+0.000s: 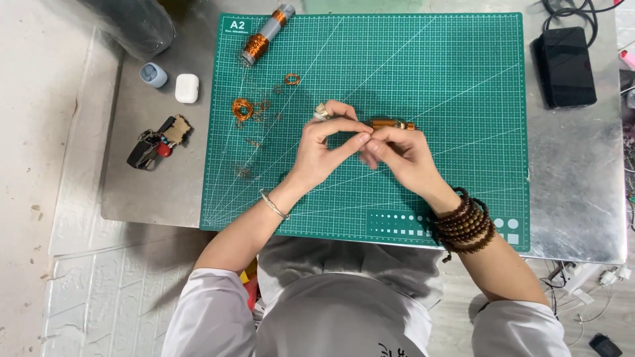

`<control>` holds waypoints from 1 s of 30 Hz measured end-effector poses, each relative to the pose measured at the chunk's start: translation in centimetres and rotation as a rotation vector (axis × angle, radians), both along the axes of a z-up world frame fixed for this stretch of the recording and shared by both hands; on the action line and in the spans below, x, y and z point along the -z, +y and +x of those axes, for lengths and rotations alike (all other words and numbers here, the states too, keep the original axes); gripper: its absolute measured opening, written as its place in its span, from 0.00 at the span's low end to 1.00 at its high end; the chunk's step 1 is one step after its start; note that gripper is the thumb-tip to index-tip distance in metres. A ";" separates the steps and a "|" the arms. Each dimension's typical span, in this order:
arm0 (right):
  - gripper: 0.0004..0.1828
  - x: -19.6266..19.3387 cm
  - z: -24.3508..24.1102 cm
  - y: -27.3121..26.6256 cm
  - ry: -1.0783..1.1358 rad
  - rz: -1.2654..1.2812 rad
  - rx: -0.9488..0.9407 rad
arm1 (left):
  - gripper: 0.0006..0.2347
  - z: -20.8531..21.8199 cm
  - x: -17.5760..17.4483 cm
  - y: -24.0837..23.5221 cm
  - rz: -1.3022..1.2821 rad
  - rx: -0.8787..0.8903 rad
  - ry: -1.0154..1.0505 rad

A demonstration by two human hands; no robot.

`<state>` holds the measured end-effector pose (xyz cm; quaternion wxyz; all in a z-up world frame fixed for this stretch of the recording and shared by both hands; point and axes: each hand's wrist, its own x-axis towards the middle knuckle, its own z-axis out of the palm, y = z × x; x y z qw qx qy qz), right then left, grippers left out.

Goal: Winding thin copper wire around a small cylindrical core on a green cutting mat.

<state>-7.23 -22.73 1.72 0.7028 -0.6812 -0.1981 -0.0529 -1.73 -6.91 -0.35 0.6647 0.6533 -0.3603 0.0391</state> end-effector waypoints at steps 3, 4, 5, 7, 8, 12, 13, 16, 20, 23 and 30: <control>0.08 1.2 -0.1 -1.5 0.098 0.066 0.009 | 0.04 0.0 -1.0 0.4 0.035 -0.038 -0.035; 0.08 1.1 -0.1 -1.6 0.099 0.066 0.009 | 0.04 0.0 -1.2 0.5 0.035 -0.038 -0.034; 0.07 1.0 0.0 -1.8 0.103 0.049 0.027 | 0.03 0.0 -1.4 0.6 0.066 -0.071 -0.070; 0.07 0.6 -0.1 -2.1 0.106 0.032 0.043 | 0.03 0.0 -1.8 0.8 0.097 -0.105 -0.108; 0.06 0.3 -0.2 -2.3 0.126 0.009 0.042 | 0.03 0.0 -1.9 0.9 0.124 -0.131 -0.139; 0.06 0.1 -0.4 -3.1 0.166 -0.074 0.059 | 0.02 0.1 -1.9 0.9 0.203 -0.167 -0.237; 0.06 -0.3 -0.4 -3.1 0.166 -0.074 0.058 | 0.02 0.1 -2.1 0.9 0.203 -0.168 -0.236; 0.06 -1.3 -0.4 -3.0 0.176 -0.166 0.052 | 0.01 0.1 -2.4 1.0 0.242 -0.187 -0.300; 0.05 -1.6 -0.7 -3.1 0.199 -0.167 0.079 | 0.02 0.0 -2.5 1.1 0.223 -0.207 -0.315; 0.05 -1.2 -0.8 -3.2 0.219 -0.161 0.111 | 0.03 0.1 -2.3 1.1 0.201 -0.203 -0.287; 0.10 -0.8 -0.3 -3.0 0.150 -0.297 0.151 | 0.02 -0.1 -1.7 0.6 0.244 -0.136 -0.288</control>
